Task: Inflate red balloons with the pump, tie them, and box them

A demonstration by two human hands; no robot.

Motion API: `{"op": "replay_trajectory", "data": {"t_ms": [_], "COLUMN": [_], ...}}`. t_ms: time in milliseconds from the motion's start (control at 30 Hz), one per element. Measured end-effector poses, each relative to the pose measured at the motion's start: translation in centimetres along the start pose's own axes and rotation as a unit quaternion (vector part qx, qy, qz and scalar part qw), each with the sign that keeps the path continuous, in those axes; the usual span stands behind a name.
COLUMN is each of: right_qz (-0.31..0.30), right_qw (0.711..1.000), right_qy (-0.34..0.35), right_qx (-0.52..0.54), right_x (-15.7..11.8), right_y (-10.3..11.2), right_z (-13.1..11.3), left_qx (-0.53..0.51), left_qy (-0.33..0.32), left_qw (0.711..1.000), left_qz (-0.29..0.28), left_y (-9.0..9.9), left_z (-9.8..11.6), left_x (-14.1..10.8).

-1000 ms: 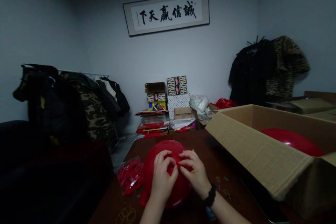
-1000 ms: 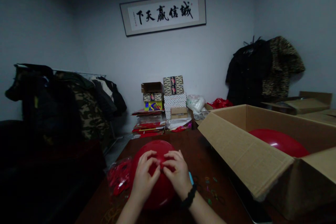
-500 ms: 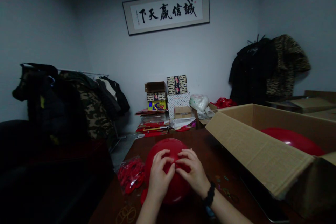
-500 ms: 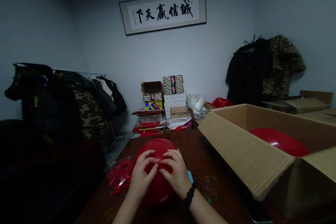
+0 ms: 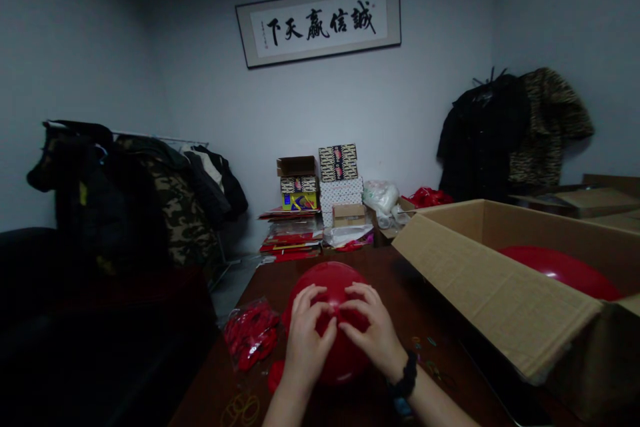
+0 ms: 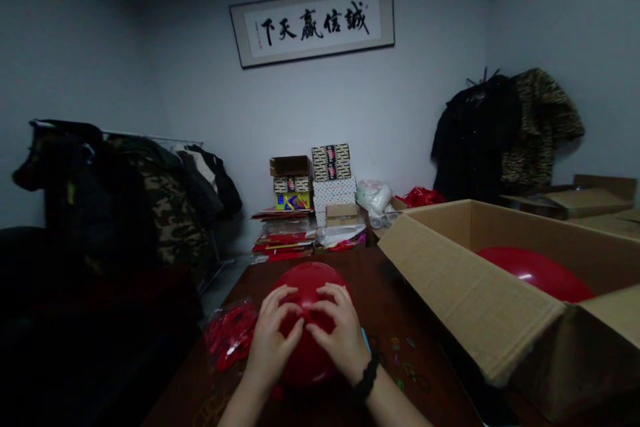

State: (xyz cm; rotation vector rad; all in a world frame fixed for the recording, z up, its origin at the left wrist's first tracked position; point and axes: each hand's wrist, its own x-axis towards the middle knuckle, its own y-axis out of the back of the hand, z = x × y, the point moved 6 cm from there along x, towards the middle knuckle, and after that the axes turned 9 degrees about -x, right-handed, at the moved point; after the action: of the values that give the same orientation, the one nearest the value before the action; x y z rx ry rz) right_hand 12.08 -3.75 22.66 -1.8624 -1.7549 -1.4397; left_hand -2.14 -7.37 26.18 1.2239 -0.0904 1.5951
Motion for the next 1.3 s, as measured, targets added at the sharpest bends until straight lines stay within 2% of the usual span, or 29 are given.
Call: {"op": "replay_trajectory", "data": {"t_ms": [167, 333, 400, 633, 800, 1000, 1200, 1300], "right_qz": [0.000, -0.028, -0.024, 0.057, 0.095, 0.122, 0.135, 0.124], "right_qw": [0.998, 0.989, 0.985, 0.970, 0.946, 0.913, 0.864, 0.866], "right_qy": [0.034, 0.118, 0.140, 0.181, 0.232, 0.290, 0.324, 0.304], "right_qx": [-0.060, -0.086, -0.093, -0.152, -0.206, -0.261, -0.360, -0.378], "right_x": [0.3, 1.7, 2.2, 3.6, 3.8, 3.6, 3.5, 3.4], "right_y": [0.4, 2.3, 3.5, 9.0, 11.9, 15.2, 19.1, 21.4], "right_z": [-0.3, -2.5, -3.2, -4.4, -5.5, -6.4, -5.6, -4.5], "left_qx": [0.024, 0.066, 0.078, 0.106, 0.115, 0.118, 0.122, 0.115], "left_qy": [-0.042, -0.094, -0.109, -0.131, -0.146, -0.187, -0.211, -0.216], "left_qw": [0.999, 0.993, 0.991, 0.986, 0.983, 0.975, 0.970, 0.970], "left_qz": [-0.010, -0.013, -0.010, 0.014, 0.000, -0.023, -0.011, -0.015], "left_y": [-0.2, 0.3, 0.5, 1.0, 0.8, -0.6, -3.4, -5.2], "left_z": [1.1, 3.6, 4.7, 7.5, 9.1, 12.1, 14.6, 15.4], "left_x": [0.2, 1.3, 1.8, 3.4, 5.0, 7.0, 8.8, 9.6]}}
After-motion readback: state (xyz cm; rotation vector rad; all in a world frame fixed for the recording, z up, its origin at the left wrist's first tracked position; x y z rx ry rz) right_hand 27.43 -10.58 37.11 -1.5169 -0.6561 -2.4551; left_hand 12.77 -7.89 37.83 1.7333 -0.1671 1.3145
